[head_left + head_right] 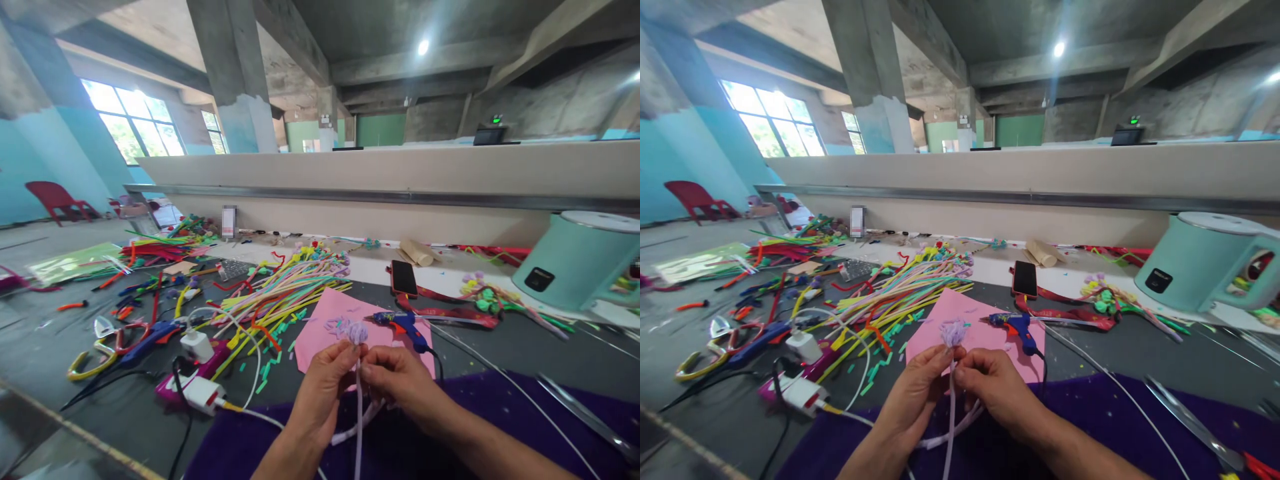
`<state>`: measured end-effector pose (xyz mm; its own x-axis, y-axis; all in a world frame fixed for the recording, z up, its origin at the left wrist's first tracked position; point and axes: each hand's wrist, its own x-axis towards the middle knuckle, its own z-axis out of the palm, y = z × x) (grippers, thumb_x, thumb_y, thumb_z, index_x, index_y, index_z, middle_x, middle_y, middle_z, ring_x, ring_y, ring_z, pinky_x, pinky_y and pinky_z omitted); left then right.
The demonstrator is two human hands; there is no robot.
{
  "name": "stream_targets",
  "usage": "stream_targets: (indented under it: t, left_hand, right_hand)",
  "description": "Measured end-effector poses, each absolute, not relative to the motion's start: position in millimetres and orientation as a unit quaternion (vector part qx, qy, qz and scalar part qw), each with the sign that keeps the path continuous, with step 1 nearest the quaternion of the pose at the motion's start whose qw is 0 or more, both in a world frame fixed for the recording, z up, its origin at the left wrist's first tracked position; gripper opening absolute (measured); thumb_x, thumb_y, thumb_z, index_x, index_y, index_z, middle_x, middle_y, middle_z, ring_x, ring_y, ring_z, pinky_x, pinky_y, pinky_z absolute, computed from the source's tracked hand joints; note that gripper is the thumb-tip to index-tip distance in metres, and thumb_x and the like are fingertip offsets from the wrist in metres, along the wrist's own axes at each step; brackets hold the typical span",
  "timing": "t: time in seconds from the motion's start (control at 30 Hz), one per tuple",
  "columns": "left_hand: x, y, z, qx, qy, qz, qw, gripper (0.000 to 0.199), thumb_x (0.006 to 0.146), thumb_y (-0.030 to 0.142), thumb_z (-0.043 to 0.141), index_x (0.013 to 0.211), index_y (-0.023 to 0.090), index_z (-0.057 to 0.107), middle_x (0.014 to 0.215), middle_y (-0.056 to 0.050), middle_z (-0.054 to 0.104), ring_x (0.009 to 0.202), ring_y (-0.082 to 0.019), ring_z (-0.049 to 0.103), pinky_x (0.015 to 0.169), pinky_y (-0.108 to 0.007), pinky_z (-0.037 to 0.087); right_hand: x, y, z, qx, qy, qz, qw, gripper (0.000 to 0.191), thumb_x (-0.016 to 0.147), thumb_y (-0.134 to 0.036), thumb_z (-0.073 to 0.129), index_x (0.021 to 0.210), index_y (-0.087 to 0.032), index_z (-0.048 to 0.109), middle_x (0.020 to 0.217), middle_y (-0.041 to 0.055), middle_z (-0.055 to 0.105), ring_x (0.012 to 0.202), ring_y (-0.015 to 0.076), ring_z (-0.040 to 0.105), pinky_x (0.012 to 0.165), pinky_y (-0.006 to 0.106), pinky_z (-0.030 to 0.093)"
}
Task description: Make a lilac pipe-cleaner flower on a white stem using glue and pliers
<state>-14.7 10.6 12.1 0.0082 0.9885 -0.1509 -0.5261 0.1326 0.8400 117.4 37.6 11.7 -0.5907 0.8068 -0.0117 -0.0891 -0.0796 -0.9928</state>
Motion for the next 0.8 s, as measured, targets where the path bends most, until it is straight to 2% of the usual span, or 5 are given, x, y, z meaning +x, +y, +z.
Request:
stream_targets:
  t: [0.3, 0.5, 0.67, 0.73, 0.8]
  left_hand:
    - [-15.1, 8.7, 9.7, 0.317, 0.411, 0.587, 0.621, 0.017, 0.07, 0.029, 0.065, 0.074, 0.013, 0.068, 0.068, -0.002, 0.062, 0.058, -0.01, 0.052, 0.052, -0.02, 0.038]
    - [-19.4, 8.8, 9.2, 0.251, 0.447, 0.538, 0.669, 0.022, 0.066, 0.034, 0.068, 0.074, 0.014, 0.067, 0.058, 0.002, 0.058, 0.035, 0.0, 0.035, 0.033, -0.013, 0.017]
    - [-17.2, 9.1, 8.8, 0.252, 0.402, 0.603, 0.641, 0.016, 0.069, 0.03, 0.067, 0.074, 0.014, 0.068, 0.076, -0.003, 0.065, 0.059, -0.009, 0.055, 0.051, -0.018, 0.042]
    - [-15.2, 9.0, 7.2, 0.239, 0.384, 0.619, 0.643, 0.015, 0.069, 0.028, 0.067, 0.076, 0.014, 0.068, 0.087, -0.005, 0.066, 0.071, -0.013, 0.058, 0.062, -0.023, 0.046]
    - [-12.7, 8.9, 4.3, 0.228, 0.383, 0.617, 0.649, 0.019, 0.068, 0.028, 0.067, 0.08, 0.013, 0.069, 0.086, -0.006, 0.066, 0.071, -0.014, 0.058, 0.06, -0.023, 0.045]
  right_hand:
    - [120.2, 43.5, 12.6, -0.341, -0.581, 0.646, 0.36, 0.022, 0.073, -0.027, 0.054, 0.055, -0.015, 0.048, 0.047, -0.0049, 0.05, 0.038, 0.0053, 0.04, 0.039, 0.017, 0.029]
    - [130.8, 57.2, 13.6, -0.366, -0.577, 0.627, 0.374, 0.022, 0.073, -0.033, 0.056, 0.061, -0.014, 0.052, 0.055, -0.0027, 0.056, 0.041, 0.0059, 0.046, 0.041, 0.018, 0.028]
    - [122.5, 45.6, 10.9, -0.354, -0.59, 0.651, 0.319, 0.022, 0.073, -0.032, 0.056, 0.061, -0.014, 0.056, 0.053, -0.0031, 0.055, 0.041, 0.0055, 0.044, 0.04, 0.017, 0.028]
    - [117.8, 39.5, 10.1, -0.343, -0.588, 0.661, 0.317, 0.021, 0.073, -0.032, 0.057, 0.063, -0.014, 0.057, 0.05, -0.0049, 0.052, 0.04, 0.0048, 0.042, 0.041, 0.017, 0.03]
    - [114.7, 35.8, 9.7, -0.329, -0.569, 0.684, 0.316, 0.021, 0.073, -0.032, 0.059, 0.064, -0.014, 0.056, 0.051, -0.0052, 0.052, 0.04, 0.0043, 0.043, 0.041, 0.016, 0.031]
